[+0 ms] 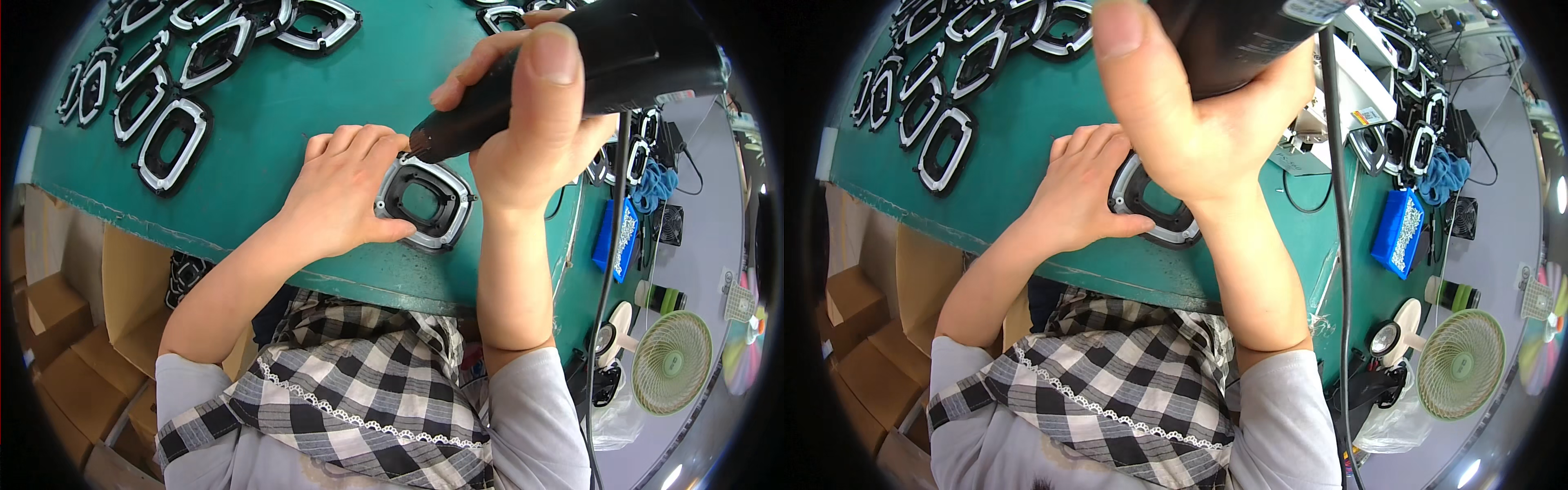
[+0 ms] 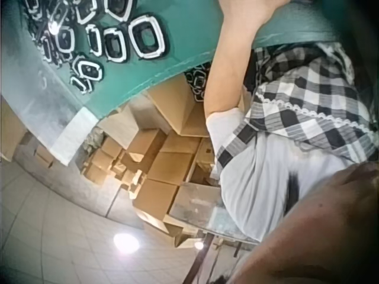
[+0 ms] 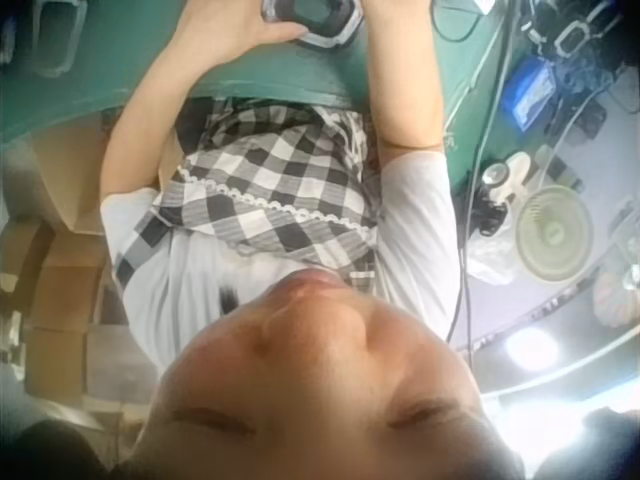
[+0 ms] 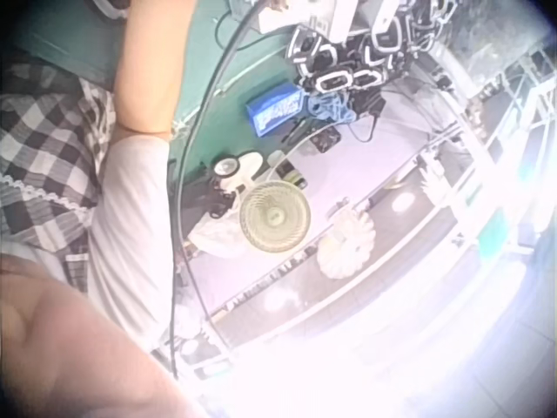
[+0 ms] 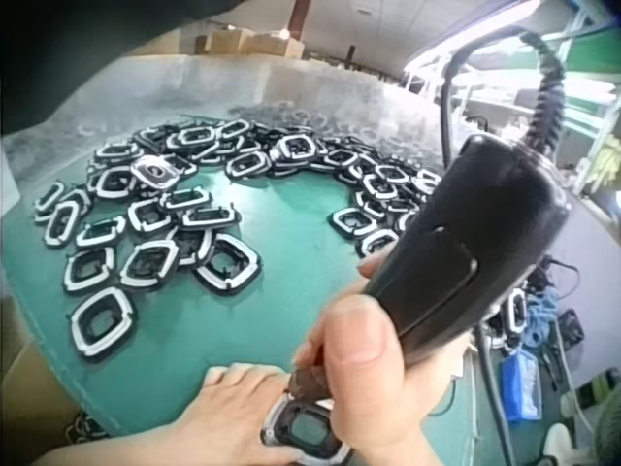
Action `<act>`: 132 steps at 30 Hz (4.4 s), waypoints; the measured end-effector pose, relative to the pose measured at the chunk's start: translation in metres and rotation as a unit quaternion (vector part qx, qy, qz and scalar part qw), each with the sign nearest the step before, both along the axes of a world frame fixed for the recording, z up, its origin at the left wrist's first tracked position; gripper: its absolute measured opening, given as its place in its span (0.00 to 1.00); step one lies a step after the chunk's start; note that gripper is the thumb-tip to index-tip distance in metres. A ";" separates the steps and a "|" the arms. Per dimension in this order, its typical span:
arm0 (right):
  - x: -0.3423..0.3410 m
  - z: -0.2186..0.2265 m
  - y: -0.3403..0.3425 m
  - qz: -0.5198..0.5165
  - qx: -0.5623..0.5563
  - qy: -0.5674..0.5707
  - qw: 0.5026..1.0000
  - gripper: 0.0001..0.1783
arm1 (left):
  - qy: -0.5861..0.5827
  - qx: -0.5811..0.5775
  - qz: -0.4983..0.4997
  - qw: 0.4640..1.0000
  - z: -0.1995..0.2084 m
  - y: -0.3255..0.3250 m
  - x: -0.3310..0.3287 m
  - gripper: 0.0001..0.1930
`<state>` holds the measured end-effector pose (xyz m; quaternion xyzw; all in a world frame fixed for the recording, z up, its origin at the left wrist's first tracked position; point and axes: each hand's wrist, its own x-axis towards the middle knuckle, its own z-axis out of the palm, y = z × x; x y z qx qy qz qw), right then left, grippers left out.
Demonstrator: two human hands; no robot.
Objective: The person assembles plastic frames by aligning components, driving screws with an electric screwdriver, and placing the finished parts aside.
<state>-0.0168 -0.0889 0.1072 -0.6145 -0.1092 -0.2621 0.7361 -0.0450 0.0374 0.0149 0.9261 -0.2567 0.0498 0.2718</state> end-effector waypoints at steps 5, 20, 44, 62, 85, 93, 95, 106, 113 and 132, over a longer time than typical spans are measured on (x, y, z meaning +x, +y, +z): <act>0.006 -0.011 -0.001 0.019 -0.013 0.041 0.999 0.25 | -0.010 0.006 0.007 1.000 -0.002 0.000 -0.001 0.41; 0.020 0.022 -0.089 -0.051 -0.070 -0.134 0.987 0.30 | 0.028 -0.019 -0.005 0.999 0.004 0.001 -0.002 0.40; -0.009 -0.003 -0.022 0.091 -0.107 -0.037 0.989 0.34 | 0.006 -0.013 0.008 1.000 -0.003 0.003 -0.002 0.43; -0.012 -0.028 -0.001 0.191 -0.160 -0.073 0.966 0.38 | -0.032 -0.064 -0.002 0.997 -0.044 0.002 0.006 0.41; 0.002 0.008 -0.127 -0.026 0.076 -0.089 0.993 0.30 | -0.022 -0.031 0.196 0.980 -0.011 0.169 -0.031 0.36; 0.019 0.035 -0.120 -0.169 -0.081 -0.238 0.953 0.29 | 0.059 -0.038 0.060 0.996 0.008 0.054 -0.012 0.38; 0.023 0.034 -0.113 -0.157 -0.081 -0.246 0.953 0.29 | 0.042 -0.003 0.018 0.999 0.007 0.042 -0.005 0.38; 0.020 0.030 -0.123 -0.141 -0.120 -0.194 0.963 0.34 | 0.029 0.011 0.036 0.999 0.009 0.010 0.000 0.33; 0.011 0.025 -0.123 -0.087 -0.103 -0.199 0.971 0.36 | 0.004 0.010 0.027 1.000 0.002 -0.004 0.004 0.36; -0.027 -0.014 -0.081 -0.014 -0.150 -0.057 0.987 0.39 | -0.010 0.037 0.024 0.999 0.005 -0.012 0.007 0.35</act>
